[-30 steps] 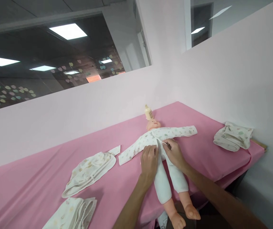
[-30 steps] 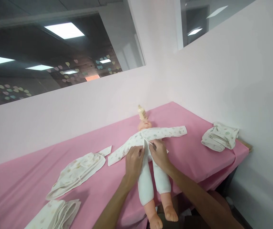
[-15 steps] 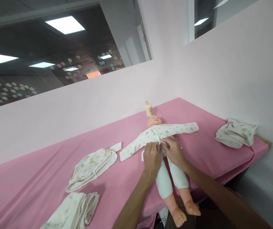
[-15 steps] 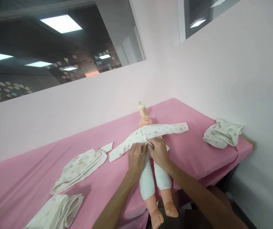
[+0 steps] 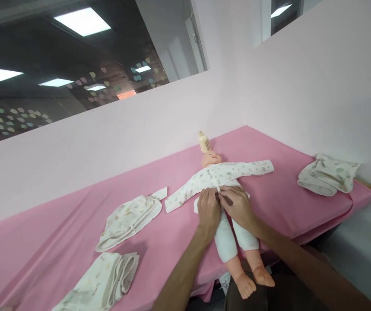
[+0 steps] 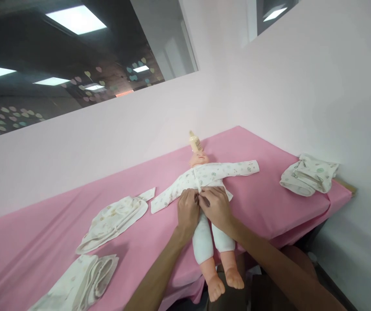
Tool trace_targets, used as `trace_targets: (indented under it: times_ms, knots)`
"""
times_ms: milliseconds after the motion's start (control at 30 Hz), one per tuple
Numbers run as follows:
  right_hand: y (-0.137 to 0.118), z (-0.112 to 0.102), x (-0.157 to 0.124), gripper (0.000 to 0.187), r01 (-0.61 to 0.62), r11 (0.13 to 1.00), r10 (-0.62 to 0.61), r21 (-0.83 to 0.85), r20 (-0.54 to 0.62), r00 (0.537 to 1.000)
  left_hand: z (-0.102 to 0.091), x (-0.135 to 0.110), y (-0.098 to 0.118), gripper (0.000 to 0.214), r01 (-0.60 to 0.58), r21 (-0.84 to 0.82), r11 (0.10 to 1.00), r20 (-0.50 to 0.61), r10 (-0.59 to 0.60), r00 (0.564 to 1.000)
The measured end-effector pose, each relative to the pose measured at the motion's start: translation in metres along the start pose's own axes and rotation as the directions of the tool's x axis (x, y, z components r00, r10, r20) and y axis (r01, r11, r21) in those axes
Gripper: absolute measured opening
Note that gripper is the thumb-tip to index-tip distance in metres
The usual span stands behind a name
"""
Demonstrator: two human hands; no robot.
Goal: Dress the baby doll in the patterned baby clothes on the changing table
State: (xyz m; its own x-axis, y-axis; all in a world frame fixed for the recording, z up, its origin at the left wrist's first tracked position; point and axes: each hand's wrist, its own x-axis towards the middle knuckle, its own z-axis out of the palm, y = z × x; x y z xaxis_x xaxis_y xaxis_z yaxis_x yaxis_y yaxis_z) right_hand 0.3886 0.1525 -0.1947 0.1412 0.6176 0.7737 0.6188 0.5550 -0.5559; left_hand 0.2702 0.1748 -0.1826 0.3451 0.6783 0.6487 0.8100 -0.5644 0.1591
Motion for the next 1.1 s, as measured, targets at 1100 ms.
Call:
trace_targets:
  times_ms: [1100]
  knots:
    - [0.003, -0.007, -0.001, 0.022, -0.046, 0.999, 0.047, -0.007, 0.084, 0.995, -0.019, 0.017, 0.0, 0.027, 0.555, -0.575, 0.601, 0.405, -0.38, 0.831]
